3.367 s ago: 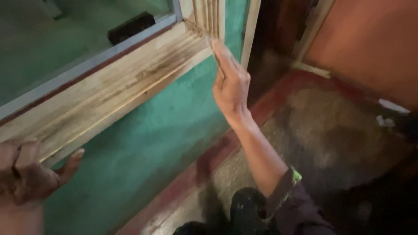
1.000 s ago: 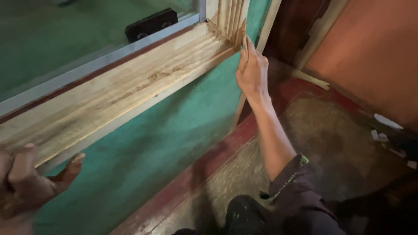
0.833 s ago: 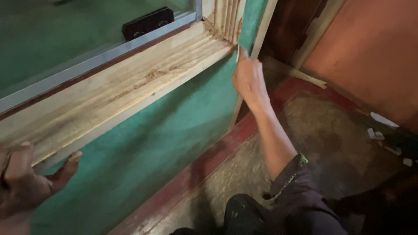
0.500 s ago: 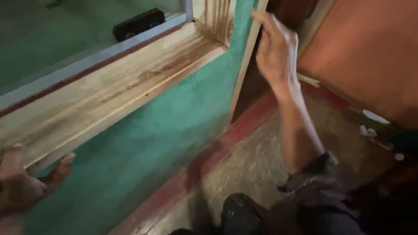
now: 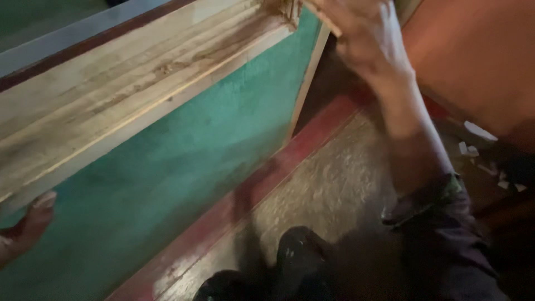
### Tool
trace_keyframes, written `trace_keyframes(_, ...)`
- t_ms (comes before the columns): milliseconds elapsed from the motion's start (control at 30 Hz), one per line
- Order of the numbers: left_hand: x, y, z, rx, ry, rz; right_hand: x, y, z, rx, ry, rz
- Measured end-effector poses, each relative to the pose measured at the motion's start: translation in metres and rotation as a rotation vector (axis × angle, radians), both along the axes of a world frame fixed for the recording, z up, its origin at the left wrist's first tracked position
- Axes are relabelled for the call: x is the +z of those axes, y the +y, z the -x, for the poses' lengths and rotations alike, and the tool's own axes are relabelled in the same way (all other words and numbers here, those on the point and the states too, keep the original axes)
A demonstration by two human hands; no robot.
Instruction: The person sits on the floor and sands the wooden frame of a window using a piece of sandpaper, working over the moulded edges and corners of the frame, and briefly reaches down to the floor before resuming sanding.
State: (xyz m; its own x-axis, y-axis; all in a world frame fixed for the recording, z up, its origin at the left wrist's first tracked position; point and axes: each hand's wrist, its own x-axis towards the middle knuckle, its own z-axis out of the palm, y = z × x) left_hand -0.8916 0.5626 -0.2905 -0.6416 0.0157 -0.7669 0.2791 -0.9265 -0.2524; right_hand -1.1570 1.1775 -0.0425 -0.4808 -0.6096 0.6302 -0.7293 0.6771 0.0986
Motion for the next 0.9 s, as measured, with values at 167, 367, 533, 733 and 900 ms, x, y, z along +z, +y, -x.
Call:
trace_keyframes(167,0.013,0.007,0.004,0.028,-0.047,0.003,-0.028,-0.002,-0.002,0.215,0.197,0.104)
trace_keyframes(367,0.032,0.007,0.010,0.087,-0.053,0.022,-0.030,0.020,-0.011,0.298,-0.308,0.390)
trace_keyframes(533,0.025,0.004,0.008,-0.013,-0.040,0.079,-0.023,0.016,-0.009,0.307,-0.124,0.468)
trace_keyframes(733,0.020,0.003,0.001,-0.060,-0.077,0.074,0.005,0.011,0.005,0.066,0.376,0.169)
trace_keyframes(900,0.020,0.011,0.003,-0.087,-0.094,0.055,-0.006,0.006,0.010,0.145,0.261,0.076)
